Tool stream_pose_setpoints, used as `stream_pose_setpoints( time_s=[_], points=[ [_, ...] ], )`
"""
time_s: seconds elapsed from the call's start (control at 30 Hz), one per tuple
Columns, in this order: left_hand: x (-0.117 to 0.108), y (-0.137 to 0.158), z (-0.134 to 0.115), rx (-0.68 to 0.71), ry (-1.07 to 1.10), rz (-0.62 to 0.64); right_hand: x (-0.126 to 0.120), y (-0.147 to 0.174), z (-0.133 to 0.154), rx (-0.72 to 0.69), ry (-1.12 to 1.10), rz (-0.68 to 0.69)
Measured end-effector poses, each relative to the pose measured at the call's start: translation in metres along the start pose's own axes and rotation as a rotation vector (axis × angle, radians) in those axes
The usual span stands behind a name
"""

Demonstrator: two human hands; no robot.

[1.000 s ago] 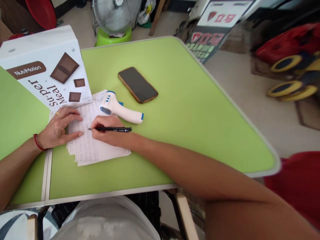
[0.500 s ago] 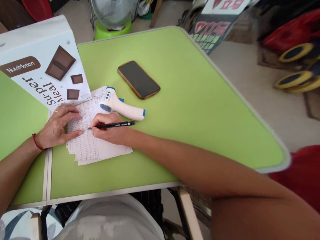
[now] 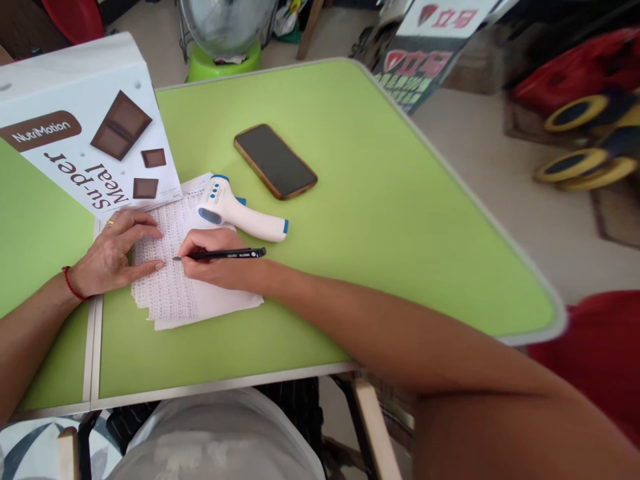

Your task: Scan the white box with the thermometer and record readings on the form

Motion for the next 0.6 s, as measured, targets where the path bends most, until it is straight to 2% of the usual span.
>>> stream_pose_setpoints(
  time_s=[0.23, 0.43, 0.6],
  points=[
    [0.0002, 0.0001, -0.0018, 0.014, 0.0, -0.01, 0.0019, 0.0007, 0.0011, -0.031, -0.055, 0.034],
    [-0.0014, -0.0007, 0.0, 0.003, -0.004, 0.001, -0.0035, -0.0007, 0.0, 0.009, -0.02, -0.042],
    [0.0006, -0.0004, -0.0012, 0.013, -0.014, -0.001, 0.0003, 0.0001, -0.0008, -0.031, -0.047, 0.015]
  ],
)
Point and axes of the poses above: each hand's wrist, its own y-axis away from the middle knuckle, its own x-axis out of the palm, z = x × y, the point moved 9 cm from there along -y, towards the middle knuckle, and after that the axes turned 10 degrees about -y, right-handed, at the moved point
